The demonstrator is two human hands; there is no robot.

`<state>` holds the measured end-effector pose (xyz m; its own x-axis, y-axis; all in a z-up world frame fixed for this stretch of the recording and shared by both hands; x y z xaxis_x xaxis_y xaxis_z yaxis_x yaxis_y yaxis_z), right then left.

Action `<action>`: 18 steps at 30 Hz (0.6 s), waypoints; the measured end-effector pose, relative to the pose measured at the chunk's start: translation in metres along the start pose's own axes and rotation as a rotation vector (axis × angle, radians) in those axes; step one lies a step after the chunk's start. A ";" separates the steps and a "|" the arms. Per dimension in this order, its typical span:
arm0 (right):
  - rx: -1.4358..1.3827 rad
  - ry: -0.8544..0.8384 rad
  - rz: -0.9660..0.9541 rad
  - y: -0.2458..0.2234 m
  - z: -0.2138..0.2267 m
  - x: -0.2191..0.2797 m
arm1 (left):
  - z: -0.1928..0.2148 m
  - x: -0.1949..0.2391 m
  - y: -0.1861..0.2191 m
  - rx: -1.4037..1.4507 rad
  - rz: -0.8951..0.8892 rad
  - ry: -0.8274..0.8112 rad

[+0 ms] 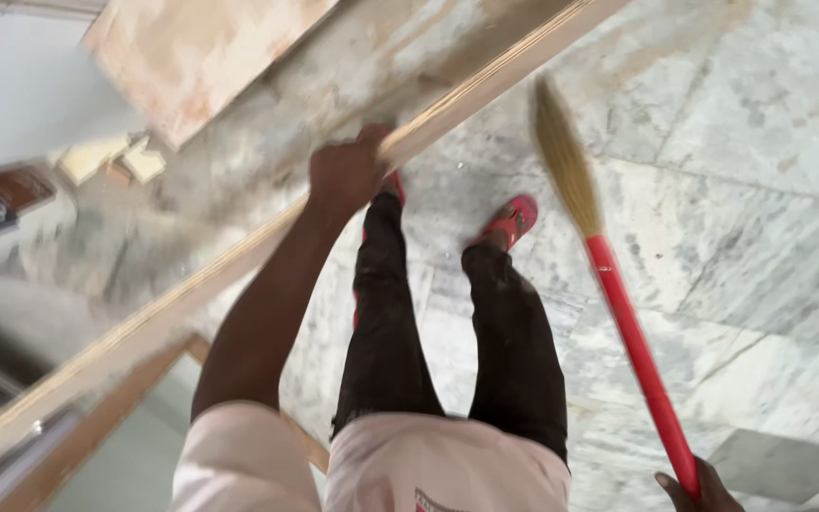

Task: The person sweeps a tiled floor in a room under construction using a red broom. They move debris, including a white tile fragment and a wooden plank, while navigating around scattered construction materials and electrical wires.

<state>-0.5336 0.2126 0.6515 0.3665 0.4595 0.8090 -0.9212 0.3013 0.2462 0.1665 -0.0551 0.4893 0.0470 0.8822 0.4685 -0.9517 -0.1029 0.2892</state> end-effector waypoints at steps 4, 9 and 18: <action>0.179 0.107 0.513 -0.092 0.032 -0.049 | 0.052 0.008 0.029 -0.016 -0.115 0.034; 0.406 -0.238 0.900 -0.285 -0.077 -0.056 | 0.063 0.020 0.058 -0.009 -0.174 0.040; 0.333 0.315 1.040 -0.433 -0.130 -0.100 | 0.032 0.043 0.048 0.025 -0.191 0.117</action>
<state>-0.1544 0.1447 0.3942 -0.6232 0.5608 0.5450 -0.7693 -0.5649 -0.2985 0.1329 -0.0368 0.5497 0.1889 0.9338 0.3039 -0.9212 0.0613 0.3843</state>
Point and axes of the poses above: each hand's wrist, its own x-axis away from the middle knuckle, its own z-axis out of the back of the hand, y = z × x, the point moved 7 cm from there along -x, towards the middle knuckle, and after that the axes turned 7 degrees about -z, right-handed, at the moved point
